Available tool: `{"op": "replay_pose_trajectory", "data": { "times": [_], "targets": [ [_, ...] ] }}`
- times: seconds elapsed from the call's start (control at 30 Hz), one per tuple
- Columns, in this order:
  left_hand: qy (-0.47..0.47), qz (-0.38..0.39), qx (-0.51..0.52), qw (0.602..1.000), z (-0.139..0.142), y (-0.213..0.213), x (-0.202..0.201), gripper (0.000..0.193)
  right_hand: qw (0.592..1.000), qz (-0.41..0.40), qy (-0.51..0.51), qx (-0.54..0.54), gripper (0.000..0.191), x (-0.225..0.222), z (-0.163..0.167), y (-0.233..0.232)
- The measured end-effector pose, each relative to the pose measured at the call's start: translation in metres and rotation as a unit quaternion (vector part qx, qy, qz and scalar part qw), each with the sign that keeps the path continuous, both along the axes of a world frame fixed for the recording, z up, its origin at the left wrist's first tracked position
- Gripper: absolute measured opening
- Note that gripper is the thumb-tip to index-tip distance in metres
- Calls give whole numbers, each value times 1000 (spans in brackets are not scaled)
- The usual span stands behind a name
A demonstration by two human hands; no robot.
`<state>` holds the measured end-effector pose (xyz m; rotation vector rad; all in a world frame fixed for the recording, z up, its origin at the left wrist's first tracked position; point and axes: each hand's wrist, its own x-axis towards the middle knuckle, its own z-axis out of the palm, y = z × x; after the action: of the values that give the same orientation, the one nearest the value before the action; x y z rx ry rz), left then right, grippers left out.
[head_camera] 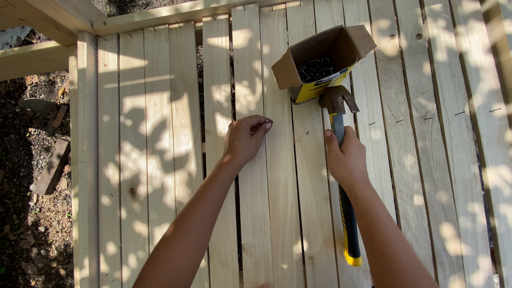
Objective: The person hammers nails into the slatted wooden surface of a furniture frame, taking nails one at a time from a cardboard box of common nails and driving them into the wood slats with a claw hammer. The person works along different slats, steadying the wood with the free hand while hammering.
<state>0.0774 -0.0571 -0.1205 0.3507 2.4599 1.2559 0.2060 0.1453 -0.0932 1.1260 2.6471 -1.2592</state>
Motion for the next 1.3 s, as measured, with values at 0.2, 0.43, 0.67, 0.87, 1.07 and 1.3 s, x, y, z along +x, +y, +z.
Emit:
{"op": "replay_pose_trajectory", "data": {
  "times": [0.2, 0.43, 0.67, 0.87, 1.07, 1.3],
  "targets": [
    [44, -11, 79, 996, -4, 4, 9, 22, 1000, -2, -4, -2, 41, 0, 0, 0],
    [67, -24, 118, 990, -23, -1, 14, 12, 1000, 3, 1, 2, 41, 1, 1, 0],
    [135, -24, 31, 990, -30, 2, 18, 12, 1000, -4, -17, -12, 41, 0, 5, -1],
    [186, -36, 10, 982, -32, 3, 19, 10, 999, -5, -26, -21, 40, -1, 8, -1],
    [205, -30, 14, 978, -36, 4, 22, 9, 1000, -3, -6, -20, 40, 2, 6, -2],
    [238, -30, 25, 970, -38, 5, 23, 9, 1000, -6, -7, -17, 39, 2, 4, 0]
  ]
}}
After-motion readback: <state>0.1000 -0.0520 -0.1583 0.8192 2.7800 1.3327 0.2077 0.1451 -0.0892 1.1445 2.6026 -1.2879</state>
